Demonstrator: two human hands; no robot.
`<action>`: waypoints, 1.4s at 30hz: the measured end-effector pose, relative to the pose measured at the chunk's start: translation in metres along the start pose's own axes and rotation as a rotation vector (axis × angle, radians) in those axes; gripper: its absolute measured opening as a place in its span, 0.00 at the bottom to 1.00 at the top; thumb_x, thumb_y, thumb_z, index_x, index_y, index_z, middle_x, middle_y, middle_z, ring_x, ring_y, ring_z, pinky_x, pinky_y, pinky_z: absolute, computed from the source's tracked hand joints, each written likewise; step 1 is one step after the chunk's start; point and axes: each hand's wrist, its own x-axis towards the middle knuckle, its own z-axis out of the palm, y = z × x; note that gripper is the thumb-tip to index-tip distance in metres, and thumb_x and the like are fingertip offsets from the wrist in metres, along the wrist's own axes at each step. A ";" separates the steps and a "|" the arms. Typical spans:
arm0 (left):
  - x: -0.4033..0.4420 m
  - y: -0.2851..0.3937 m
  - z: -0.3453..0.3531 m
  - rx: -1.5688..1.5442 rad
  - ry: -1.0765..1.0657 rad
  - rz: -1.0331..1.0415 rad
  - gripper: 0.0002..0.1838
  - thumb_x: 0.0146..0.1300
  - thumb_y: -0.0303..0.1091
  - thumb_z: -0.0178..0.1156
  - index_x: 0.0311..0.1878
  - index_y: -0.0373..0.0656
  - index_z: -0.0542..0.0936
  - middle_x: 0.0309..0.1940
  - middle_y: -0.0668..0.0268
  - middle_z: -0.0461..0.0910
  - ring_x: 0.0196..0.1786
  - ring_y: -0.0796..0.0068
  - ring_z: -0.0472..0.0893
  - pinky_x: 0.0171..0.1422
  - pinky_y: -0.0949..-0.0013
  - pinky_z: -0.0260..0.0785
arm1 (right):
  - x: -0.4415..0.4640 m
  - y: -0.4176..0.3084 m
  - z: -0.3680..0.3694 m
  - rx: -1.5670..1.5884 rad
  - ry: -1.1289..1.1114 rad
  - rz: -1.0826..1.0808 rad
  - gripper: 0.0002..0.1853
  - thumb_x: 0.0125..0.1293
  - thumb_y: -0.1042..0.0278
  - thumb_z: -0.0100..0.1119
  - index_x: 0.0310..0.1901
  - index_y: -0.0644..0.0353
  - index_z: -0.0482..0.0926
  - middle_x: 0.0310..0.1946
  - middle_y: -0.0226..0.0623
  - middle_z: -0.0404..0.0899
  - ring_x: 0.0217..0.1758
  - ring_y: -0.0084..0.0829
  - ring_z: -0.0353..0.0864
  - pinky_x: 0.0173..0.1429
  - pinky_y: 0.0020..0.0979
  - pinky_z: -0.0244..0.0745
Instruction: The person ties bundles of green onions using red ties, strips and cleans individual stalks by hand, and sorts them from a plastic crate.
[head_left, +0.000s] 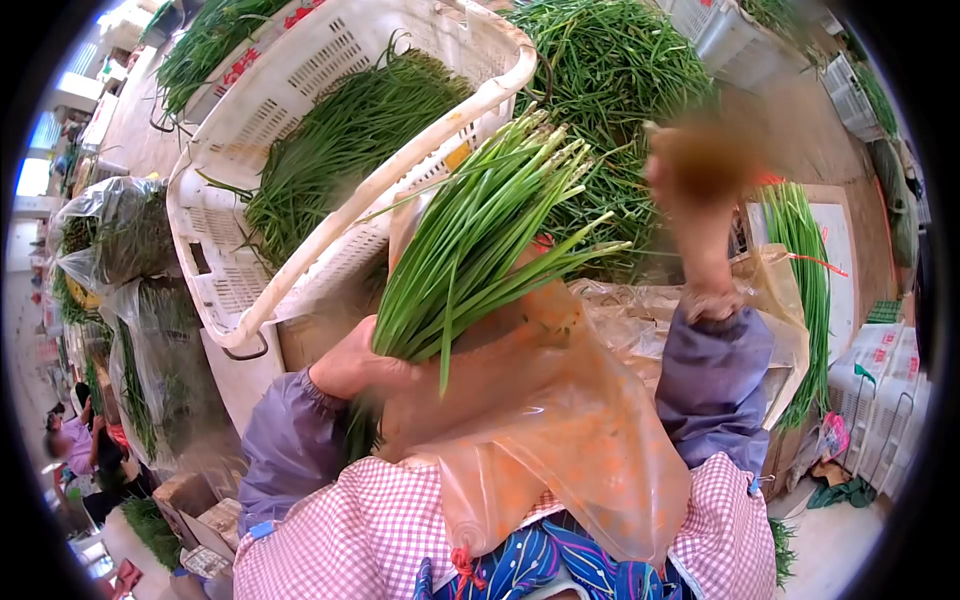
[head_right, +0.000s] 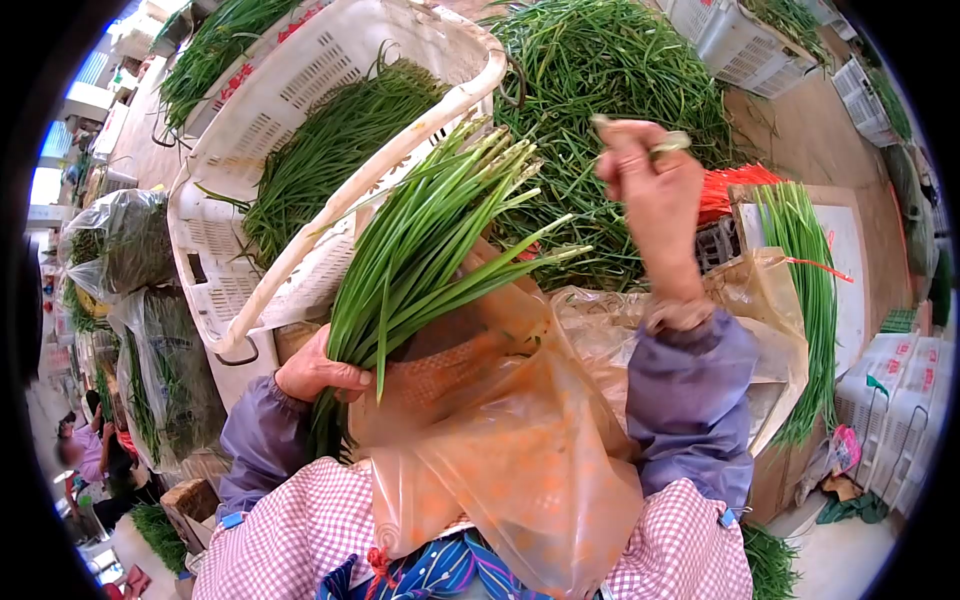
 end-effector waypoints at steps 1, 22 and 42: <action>-0.001 0.001 -0.001 0.016 -0.011 -0.041 0.22 0.49 0.26 0.67 0.49 0.37 0.75 0.36 0.68 0.77 0.33 0.81 0.72 0.37 0.74 0.65 | -0.006 -0.014 0.014 0.079 -0.082 -0.022 0.05 0.64 0.76 0.58 0.41 0.58 0.80 0.27 0.31 0.78 0.27 0.19 0.75 0.29 0.18 0.70; 0.000 -0.005 0.007 0.280 -0.013 0.141 0.33 0.48 0.22 0.66 0.61 0.37 0.68 0.49 0.72 0.75 0.50 0.81 0.70 0.58 0.73 0.65 | 0.013 -0.023 -0.005 -0.622 -0.253 -0.360 0.17 0.61 0.60 0.62 0.48 0.59 0.79 0.41 0.38 0.80 0.47 0.35 0.78 0.55 0.39 0.69; -0.005 -0.005 0.026 0.370 0.096 0.169 0.33 0.51 0.24 0.64 0.62 0.33 0.66 0.52 0.65 0.75 0.54 0.79 0.71 0.61 0.74 0.63 | -0.028 -0.017 -0.033 -0.622 -0.225 -0.001 0.17 0.55 0.73 0.61 0.49 0.57 0.77 0.46 0.43 0.77 0.49 0.39 0.77 0.57 0.36 0.71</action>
